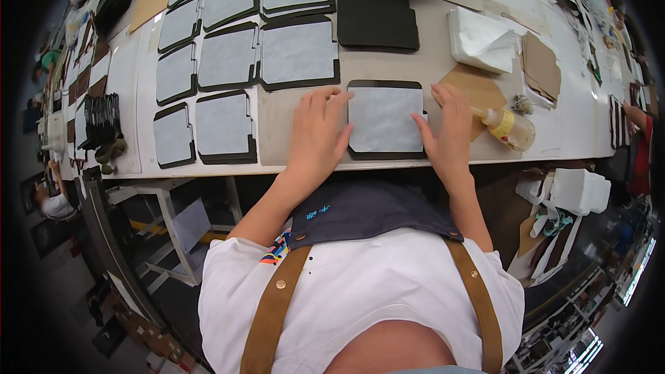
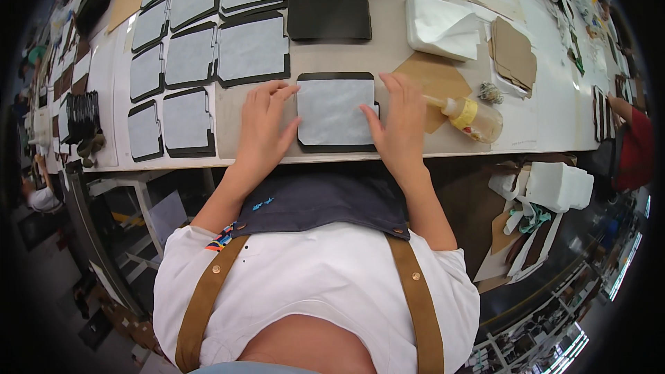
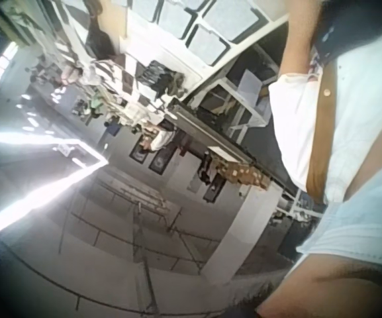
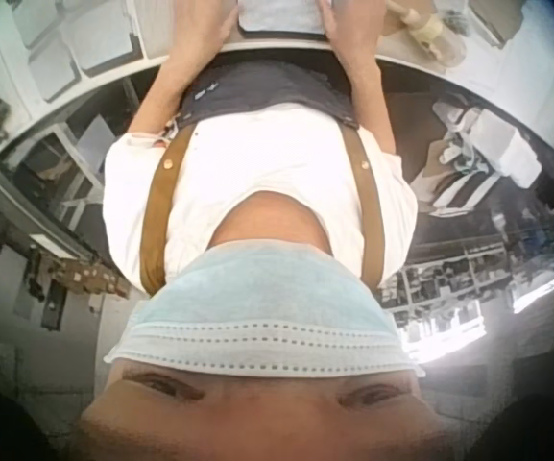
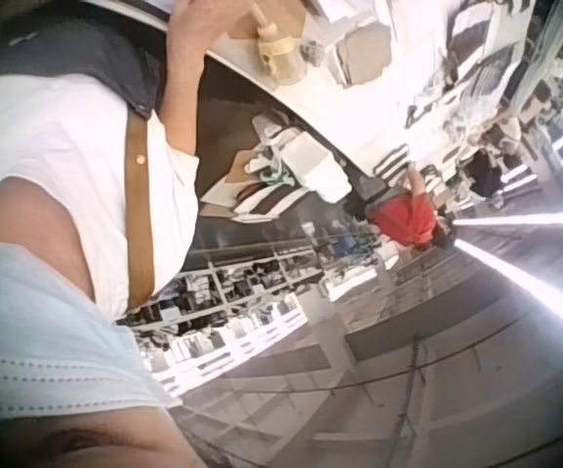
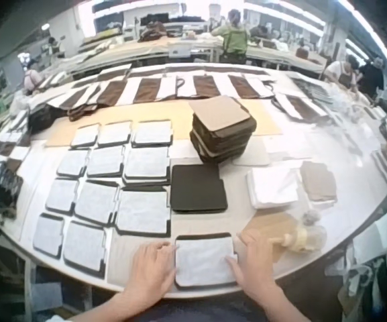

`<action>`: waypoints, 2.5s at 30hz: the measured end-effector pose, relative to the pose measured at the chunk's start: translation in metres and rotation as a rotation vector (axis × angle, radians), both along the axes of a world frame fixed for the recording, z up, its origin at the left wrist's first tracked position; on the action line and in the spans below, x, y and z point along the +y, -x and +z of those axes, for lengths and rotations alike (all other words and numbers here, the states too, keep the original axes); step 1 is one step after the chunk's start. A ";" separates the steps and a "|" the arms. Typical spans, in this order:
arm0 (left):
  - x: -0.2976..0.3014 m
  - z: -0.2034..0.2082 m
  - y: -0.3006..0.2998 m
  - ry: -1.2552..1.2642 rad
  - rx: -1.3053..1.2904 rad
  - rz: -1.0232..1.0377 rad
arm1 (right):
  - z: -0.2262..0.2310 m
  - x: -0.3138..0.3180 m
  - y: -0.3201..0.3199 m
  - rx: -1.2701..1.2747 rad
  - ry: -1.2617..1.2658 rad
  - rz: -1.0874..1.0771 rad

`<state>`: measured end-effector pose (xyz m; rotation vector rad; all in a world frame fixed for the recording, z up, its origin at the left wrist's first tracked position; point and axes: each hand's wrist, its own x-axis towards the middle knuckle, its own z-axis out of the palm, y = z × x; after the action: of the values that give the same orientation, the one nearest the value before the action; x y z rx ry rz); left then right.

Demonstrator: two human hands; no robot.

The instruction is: The person repeatedly applies glue from a squeeze bottle onto black rectangular pads, then places a white square sheet on top and presses it down. They move each finished unit aside and continue the cycle with new pads and sheets.

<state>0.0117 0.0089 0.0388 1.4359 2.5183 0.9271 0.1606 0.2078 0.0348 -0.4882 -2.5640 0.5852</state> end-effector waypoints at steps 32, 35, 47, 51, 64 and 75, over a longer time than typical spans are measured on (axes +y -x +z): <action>-0.027 -0.016 -0.022 0.355 0.140 -0.268 | -0.002 -0.004 -0.058 -0.406 -0.061 0.200; -0.028 -0.009 -0.029 0.291 0.133 -0.320 | -0.005 -0.016 -0.063 -0.370 -0.064 0.296; -0.059 -0.014 -0.013 0.047 0.033 -0.483 | -0.017 -0.014 -0.075 -0.016 -0.042 0.331; -0.049 -0.014 -0.008 -0.113 0.015 -0.364 | -0.006 -0.019 -0.047 0.027 0.003 0.295; -0.001 -0.028 0.003 -0.055 0.181 -0.132 | -0.001 0.034 0.007 0.008 -0.047 0.147; -0.004 -0.026 0.006 -0.098 0.099 -0.109 | 0.009 0.029 -0.054 -0.190 0.238 0.380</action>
<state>0.0055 0.0045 0.0129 1.6691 2.4635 0.9967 0.2148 0.2363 0.0436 -0.1331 -2.8039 1.0298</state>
